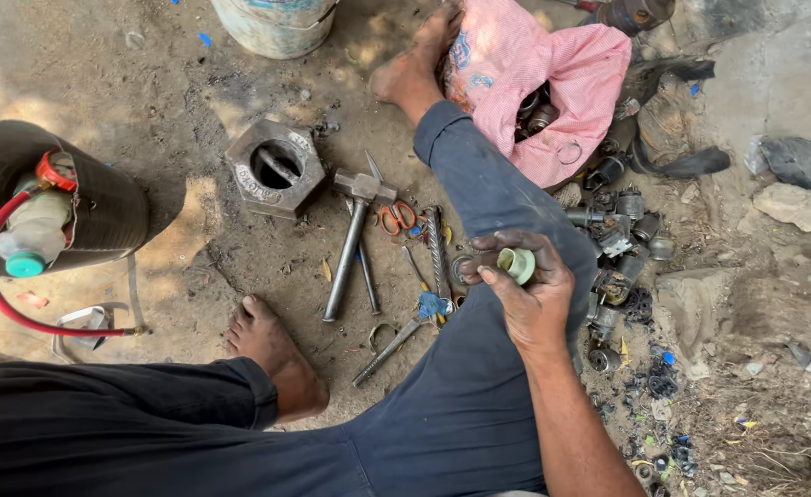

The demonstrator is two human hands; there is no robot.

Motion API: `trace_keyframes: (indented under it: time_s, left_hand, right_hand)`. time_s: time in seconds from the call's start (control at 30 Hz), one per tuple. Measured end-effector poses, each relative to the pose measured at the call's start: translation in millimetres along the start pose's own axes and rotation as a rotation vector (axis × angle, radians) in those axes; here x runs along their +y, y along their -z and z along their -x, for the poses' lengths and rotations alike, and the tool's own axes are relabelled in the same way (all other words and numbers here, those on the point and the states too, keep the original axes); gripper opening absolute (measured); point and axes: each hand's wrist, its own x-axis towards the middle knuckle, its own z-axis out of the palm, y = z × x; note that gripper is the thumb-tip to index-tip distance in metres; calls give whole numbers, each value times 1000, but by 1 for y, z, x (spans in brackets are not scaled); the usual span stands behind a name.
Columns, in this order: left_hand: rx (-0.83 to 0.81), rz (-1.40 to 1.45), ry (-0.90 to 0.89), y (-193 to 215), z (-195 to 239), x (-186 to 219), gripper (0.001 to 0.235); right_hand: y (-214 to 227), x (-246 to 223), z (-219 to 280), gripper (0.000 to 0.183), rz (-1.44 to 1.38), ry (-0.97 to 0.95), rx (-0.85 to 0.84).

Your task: The person sits on the ground and uses a hammer and metal rod to break apart a cylindrical electrical component. They then use scissors to cut and remove copper wire coils, placing the extracted wire into a bucket.

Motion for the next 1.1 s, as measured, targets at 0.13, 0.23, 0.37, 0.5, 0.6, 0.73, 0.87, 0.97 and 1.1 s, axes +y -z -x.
trace_keyframes:
  time_s: [0.13, 0.23, 0.37, 0.5, 0.6, 0.73, 0.87, 0.97, 1.1]
  left_hand:
    - [-14, 14, 3, -1, -12, 11, 16]
    - [3, 45, -16, -9, -17, 19, 16]
    - [46, 85, -72, 21, -28, 53, 16]
    - [80, 97, -148, 89, -28, 102, 16]
    - [-6, 177, -144, 75, -28, 110, 17]
    - [-117, 139, -119, 37, -12, 115, 13]
    - [-196, 320, 12, 17, 2, 123, 15]
    - [-140, 308, 44, 15, 3, 126, 22]
    - [-342, -86, 29, 15, 0, 132, 45]
  right_hand:
    - [-7, 4, -2, 25, 28, 64, 27]
    - [8, -9, -15, 21, 108, 242, 154]
    - [46, -34, -59, 25, 517, 432, 310]
    - [50, -29, -129, 48, 686, 310, 278]
    - [19, -4, -137, 50, 605, 213, 267]
    - [-77, 64, -106, 50, 546, -51, -136]
    - [-173, 82, -83, 85, 489, 231, -508]
    - [-208, 62, -79, 59, 274, -10, -466]
    - [-216, 40, -84, 52, 231, -15, -381]
